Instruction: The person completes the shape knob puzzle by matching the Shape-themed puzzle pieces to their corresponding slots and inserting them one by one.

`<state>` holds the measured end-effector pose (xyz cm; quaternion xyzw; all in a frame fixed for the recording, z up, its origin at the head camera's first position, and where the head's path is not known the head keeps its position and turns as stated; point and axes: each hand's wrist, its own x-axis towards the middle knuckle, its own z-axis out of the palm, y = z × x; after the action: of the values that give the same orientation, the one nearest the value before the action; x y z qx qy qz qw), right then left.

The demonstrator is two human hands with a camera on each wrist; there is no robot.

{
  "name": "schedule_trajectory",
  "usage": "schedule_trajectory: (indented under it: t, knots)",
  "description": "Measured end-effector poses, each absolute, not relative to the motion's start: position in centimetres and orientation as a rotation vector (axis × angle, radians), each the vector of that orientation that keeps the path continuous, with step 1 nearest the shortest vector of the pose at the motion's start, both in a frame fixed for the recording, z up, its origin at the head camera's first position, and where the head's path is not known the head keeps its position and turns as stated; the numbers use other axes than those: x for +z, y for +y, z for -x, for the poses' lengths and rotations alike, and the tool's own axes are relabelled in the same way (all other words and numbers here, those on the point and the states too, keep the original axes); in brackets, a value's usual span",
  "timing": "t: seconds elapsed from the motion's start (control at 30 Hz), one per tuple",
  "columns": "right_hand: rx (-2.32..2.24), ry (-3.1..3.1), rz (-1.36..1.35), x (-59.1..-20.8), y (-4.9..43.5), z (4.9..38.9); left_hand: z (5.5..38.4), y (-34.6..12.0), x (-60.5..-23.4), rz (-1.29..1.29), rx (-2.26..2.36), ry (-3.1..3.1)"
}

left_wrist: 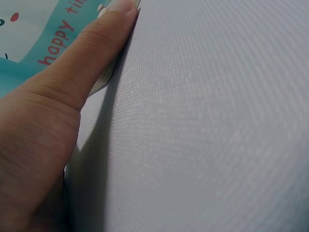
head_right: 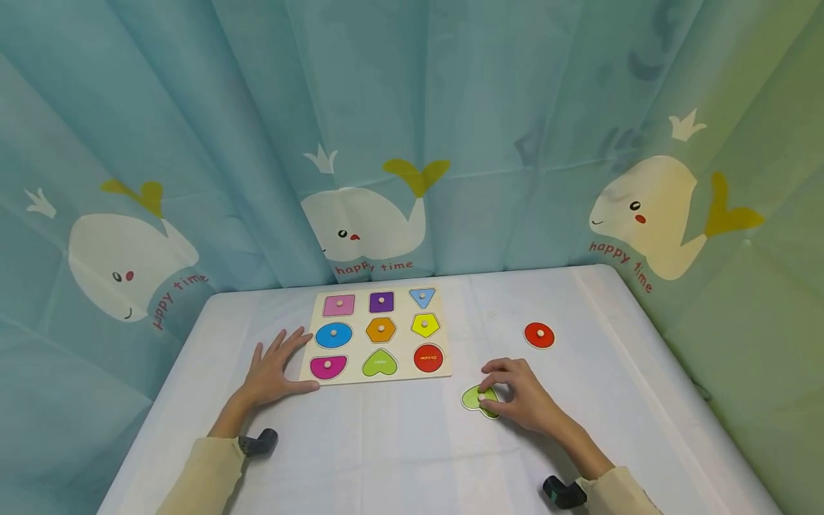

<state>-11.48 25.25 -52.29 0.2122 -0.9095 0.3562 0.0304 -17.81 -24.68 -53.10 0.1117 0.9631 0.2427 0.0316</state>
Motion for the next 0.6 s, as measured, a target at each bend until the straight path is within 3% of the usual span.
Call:
schedule_trajectory:
  t: [0.6]
  knots:
    - [1.100,-2.845,-0.594,-52.34,25.15,11.50,17.93,-24.96,-53.35,-0.359,0.764,2.957]
